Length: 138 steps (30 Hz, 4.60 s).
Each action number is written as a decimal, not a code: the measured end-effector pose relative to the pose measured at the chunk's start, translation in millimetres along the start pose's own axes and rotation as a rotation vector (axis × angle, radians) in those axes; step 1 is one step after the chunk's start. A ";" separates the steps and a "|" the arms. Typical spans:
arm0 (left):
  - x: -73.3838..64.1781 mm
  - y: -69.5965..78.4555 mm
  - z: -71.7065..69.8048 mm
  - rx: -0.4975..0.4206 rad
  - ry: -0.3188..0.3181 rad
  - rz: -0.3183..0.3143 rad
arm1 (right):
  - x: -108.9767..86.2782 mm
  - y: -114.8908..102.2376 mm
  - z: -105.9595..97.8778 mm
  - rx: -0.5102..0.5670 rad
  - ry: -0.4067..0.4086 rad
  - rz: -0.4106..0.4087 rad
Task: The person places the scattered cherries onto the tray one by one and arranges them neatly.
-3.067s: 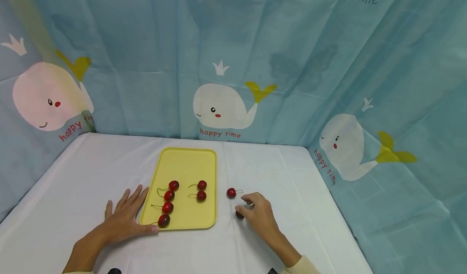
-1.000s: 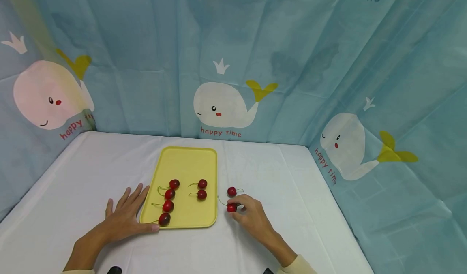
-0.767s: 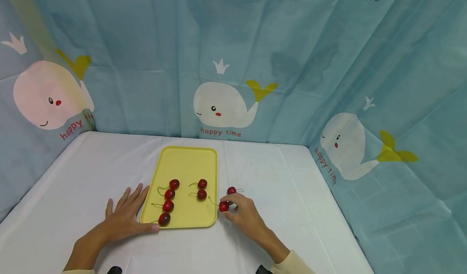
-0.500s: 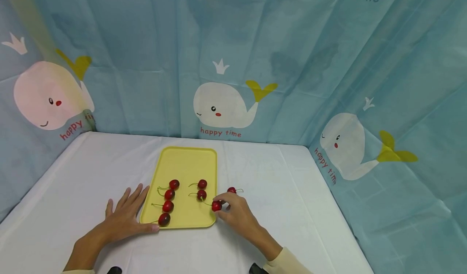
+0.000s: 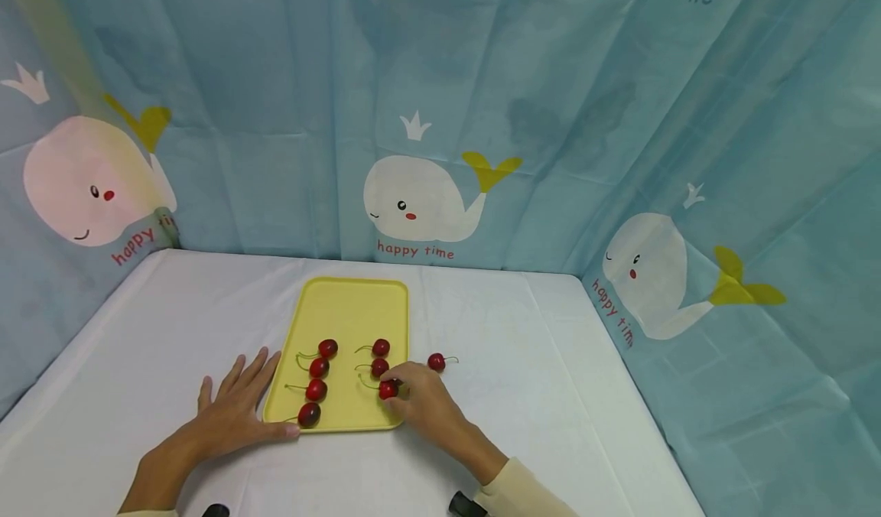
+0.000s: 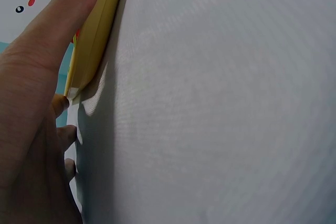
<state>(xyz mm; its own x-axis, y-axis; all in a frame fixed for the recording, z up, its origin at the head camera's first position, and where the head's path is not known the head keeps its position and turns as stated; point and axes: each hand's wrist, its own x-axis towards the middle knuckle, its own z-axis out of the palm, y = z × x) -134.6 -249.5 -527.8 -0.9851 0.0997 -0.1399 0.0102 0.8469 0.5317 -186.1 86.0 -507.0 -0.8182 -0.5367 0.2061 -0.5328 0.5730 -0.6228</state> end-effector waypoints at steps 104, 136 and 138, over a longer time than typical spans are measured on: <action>-2.0 -2.7 2.4 0.007 0.027 0.021 | -10.4 47.1 -31.8 0.029 0.333 0.097; 0.0 -2.7 2.0 0.008 0.010 0.001 | -6.7 45.6 -32.1 -0.146 0.232 0.122; 0.0 -3.0 2.3 0.008 0.011 0.002 | -6.7 45.3 -32.8 -0.181 0.244 0.137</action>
<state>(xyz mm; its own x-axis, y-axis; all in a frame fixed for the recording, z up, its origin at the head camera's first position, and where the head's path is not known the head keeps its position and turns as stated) -134.3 -250.8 -531.3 -0.9870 0.0958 -0.1291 0.0139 0.8508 0.5253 -211.8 135.9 -511.8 -0.9007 -0.2957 0.3183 -0.4264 0.7419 -0.5175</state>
